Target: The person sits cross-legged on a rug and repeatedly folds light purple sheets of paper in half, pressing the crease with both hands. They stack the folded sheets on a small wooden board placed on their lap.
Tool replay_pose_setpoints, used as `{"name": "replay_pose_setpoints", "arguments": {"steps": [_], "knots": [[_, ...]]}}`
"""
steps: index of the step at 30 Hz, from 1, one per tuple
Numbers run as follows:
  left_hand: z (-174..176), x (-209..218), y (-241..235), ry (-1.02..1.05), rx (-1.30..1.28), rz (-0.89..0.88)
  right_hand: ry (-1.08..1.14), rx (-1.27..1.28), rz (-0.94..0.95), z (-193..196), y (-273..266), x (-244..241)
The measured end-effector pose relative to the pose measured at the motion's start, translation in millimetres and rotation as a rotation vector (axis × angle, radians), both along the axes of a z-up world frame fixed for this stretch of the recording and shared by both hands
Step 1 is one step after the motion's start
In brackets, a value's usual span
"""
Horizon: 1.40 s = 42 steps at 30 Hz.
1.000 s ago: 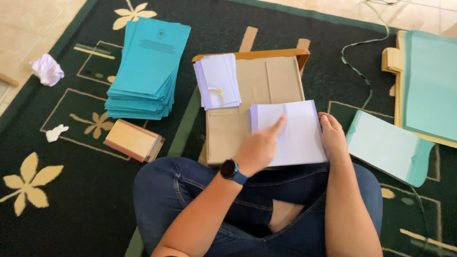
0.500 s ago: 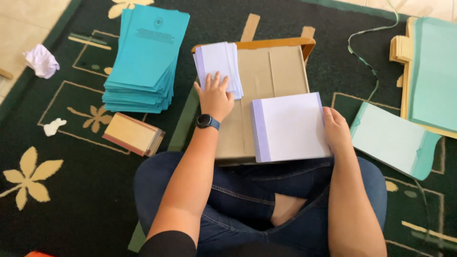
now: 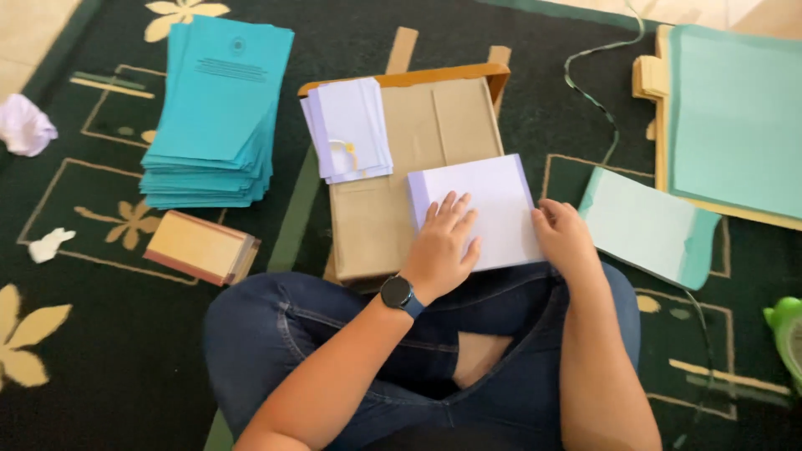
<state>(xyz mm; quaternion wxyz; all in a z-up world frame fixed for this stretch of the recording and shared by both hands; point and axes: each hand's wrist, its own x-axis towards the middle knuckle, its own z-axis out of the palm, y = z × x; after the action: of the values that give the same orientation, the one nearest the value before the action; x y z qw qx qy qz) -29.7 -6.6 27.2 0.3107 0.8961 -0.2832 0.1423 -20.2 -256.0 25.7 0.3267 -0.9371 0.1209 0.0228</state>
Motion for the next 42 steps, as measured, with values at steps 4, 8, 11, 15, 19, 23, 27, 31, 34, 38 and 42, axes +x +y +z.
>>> {"name": "replay_pose_setpoints", "arguments": {"steps": [4,8,11,15,19,23,27,31,34,38,42], "knots": [[-6,3,-9,0.013,0.075,-0.026,-0.010,-0.030,0.002,7,3,1],[-5,4,-7,0.093,0.207,-0.049,0.060,-0.045,0.015,16,12,1],[-6,5,-8,0.123,0.208,-0.048,0.103,-0.064,0.022,30,23,-4],[-7,4,-8,0.144,0.178,-0.038,0.101,-0.030,0.032,50,31,-10],[-5,8,-5,0.161,0.154,-0.036,-0.077,0.119,0.087,35,15,-6],[-4,22,4,0.386,-0.094,-0.094,-0.129,0.898,0.034,39,24,-7],[-17,38,11,0.642,-0.406,-0.162,-0.117,1.213,0.161,31,37,-9],[-11,42,15,0.743,-0.508,-0.151,-0.063,1.098,0.259,44,47,-10],[14,36,19,0.780,-0.610,-0.152,-0.033,1.034,0.302,48,51,-11],[21,34,20,0.784,-0.635,-0.131,-0.031,1.024,0.317,52,56,-13],[20,33,21,0.787,-0.703,-0.113,-0.030,1.032,0.296,59,62,-14]]}}
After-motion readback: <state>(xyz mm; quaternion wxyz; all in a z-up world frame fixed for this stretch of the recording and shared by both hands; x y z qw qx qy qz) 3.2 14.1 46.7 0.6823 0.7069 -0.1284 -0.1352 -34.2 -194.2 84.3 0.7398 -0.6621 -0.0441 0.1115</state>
